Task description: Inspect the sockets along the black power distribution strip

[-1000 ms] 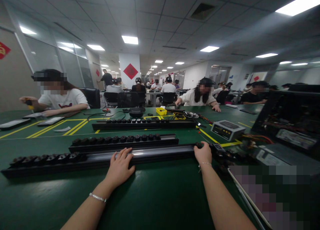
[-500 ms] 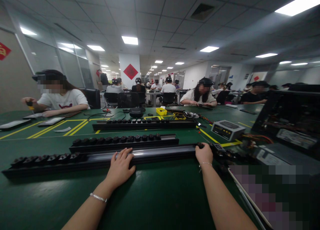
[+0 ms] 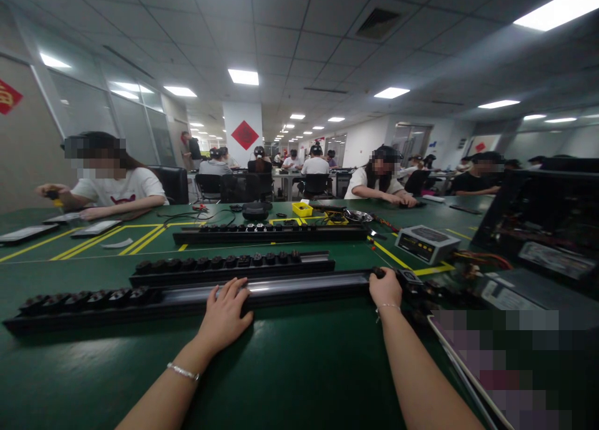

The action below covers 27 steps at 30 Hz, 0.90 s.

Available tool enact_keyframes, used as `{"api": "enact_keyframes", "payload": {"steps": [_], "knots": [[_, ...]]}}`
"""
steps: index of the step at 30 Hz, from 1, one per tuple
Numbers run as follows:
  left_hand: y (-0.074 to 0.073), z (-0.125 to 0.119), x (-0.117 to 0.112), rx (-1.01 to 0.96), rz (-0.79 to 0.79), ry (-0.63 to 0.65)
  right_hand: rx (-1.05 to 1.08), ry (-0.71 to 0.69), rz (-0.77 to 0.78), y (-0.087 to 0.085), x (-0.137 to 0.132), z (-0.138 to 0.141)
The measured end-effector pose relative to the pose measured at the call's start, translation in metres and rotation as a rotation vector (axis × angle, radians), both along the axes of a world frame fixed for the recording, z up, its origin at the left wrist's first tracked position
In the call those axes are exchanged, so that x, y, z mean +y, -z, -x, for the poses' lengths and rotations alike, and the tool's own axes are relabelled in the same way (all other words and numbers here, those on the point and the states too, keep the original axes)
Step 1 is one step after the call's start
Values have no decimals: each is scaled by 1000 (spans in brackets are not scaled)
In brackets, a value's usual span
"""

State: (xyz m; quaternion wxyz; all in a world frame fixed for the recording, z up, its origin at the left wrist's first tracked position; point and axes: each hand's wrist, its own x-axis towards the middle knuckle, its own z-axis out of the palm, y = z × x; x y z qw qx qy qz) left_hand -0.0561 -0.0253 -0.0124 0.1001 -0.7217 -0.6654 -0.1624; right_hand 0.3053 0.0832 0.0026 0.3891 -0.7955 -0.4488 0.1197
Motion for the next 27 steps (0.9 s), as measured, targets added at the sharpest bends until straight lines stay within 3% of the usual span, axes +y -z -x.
{"api": "enact_keyframes", "payload": {"steps": [13,22,27], "knots": [[3,2,1,-15,-3,9,31,46,-58,6,7,-14],[2,0,1,-6,-10,-3,274,112,-430,7,13,-25],[3,1,2,-3,-2,-2,-1,287,-482,1,13,-42]]}}
